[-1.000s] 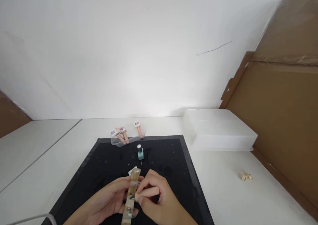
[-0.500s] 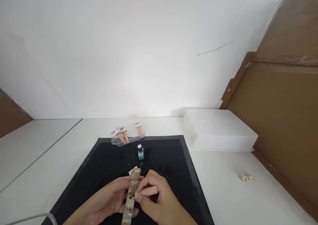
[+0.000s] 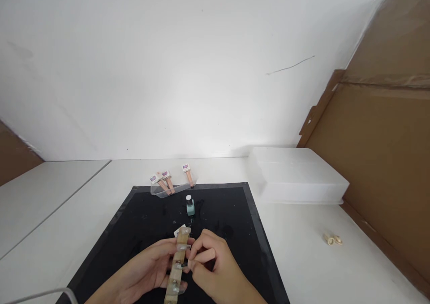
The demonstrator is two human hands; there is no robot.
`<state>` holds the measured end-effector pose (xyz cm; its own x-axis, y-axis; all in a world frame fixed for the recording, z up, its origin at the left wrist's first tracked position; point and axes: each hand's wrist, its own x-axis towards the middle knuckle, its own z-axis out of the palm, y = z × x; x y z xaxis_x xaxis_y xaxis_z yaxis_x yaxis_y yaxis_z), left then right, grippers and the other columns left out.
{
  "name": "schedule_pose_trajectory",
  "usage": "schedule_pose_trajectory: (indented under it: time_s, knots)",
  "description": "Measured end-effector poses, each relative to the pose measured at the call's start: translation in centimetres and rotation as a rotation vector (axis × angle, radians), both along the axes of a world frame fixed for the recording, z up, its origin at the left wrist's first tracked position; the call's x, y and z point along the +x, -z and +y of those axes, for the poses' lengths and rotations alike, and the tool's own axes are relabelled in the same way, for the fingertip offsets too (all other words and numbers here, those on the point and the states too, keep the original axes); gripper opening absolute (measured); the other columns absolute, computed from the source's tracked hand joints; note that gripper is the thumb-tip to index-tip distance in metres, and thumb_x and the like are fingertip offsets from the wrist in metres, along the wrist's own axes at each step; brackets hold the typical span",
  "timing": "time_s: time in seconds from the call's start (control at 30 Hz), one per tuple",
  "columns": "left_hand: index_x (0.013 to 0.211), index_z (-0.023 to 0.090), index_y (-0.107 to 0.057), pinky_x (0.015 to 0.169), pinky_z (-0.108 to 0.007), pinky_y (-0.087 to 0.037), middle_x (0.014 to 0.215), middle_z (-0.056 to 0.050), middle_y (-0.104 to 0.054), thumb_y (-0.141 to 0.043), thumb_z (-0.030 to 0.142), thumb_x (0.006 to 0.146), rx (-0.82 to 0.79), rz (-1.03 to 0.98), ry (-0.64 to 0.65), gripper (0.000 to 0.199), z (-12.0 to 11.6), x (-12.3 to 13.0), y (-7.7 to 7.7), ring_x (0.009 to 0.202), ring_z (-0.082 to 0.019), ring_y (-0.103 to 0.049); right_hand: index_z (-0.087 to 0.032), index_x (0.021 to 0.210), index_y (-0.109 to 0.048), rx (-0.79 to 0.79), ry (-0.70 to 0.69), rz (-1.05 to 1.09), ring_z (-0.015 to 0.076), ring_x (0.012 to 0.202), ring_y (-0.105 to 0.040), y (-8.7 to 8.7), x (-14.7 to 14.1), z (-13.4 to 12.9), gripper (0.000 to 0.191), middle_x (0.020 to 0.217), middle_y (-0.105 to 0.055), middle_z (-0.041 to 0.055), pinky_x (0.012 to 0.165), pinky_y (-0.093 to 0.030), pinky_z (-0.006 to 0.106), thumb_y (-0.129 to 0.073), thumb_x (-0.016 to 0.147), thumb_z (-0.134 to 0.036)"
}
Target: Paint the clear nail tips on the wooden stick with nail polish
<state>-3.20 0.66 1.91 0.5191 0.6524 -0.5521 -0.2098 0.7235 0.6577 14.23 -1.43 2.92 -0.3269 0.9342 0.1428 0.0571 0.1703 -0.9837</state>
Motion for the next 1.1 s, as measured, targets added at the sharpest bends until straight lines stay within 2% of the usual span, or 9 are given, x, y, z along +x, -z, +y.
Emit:
schedule_pose_trajectory:
  time_s: [0.27,0.53,0.87,1.1]
  knots:
    - [0.097,0.016,-0.059,0.077,-0.046,-0.047,0.077,-0.006,-0.063,-0.057,0.029,0.069,0.003,-0.005,0.011,0.030,0.03,-0.08,-0.03,0.073,-0.018,-0.057,-0.016,0.066,-0.054,-0.056,-0.022,0.050,0.0132,0.062,-0.047,-0.13,0.29,-0.34,0.009,0.068,-0.048,-0.0011,0.058,-0.035,0.024,-0.053,0.071,-0.009]
    - [0.097,0.017,-0.059,0.076,-0.046,-0.048,0.078,-0.005,-0.063,-0.060,0.031,0.068,0.007,0.012,0.001,0.033,-0.01,0.02,-0.02,0.070,-0.017,-0.058,-0.016,0.070,-0.058,-0.006,-0.043,0.033,0.0143,0.066,-0.050,-0.41,0.26,-0.24,0.008,0.070,-0.052,0.0004,0.065,-0.038,0.026,-0.057,0.077,-0.020]
    - [0.096,0.017,-0.059,0.075,-0.044,-0.049,0.075,-0.004,-0.062,-0.062,0.031,0.067,0.012,0.029,0.013,0.032,-0.06,0.13,-0.32,0.072,-0.017,-0.057,-0.016,0.068,-0.057,-0.086,-0.023,-0.003,0.0141,0.066,-0.052,-0.22,0.00,-0.27,0.007,0.069,-0.053,-0.0005,0.061,-0.039,0.024,-0.060,0.074,-0.016]
    - [0.097,0.016,-0.059,0.077,-0.046,-0.048,0.074,-0.004,-0.062,-0.060,0.031,0.069,0.010,0.011,0.006,0.032,-0.01,0.00,-0.04,0.069,-0.017,-0.057,-0.016,0.064,-0.057,-0.086,-0.013,0.014,0.0138,0.063,-0.052,-0.24,-0.12,-0.20,0.009,0.067,-0.053,-0.0008,0.060,-0.039,0.024,-0.055,0.068,-0.007]
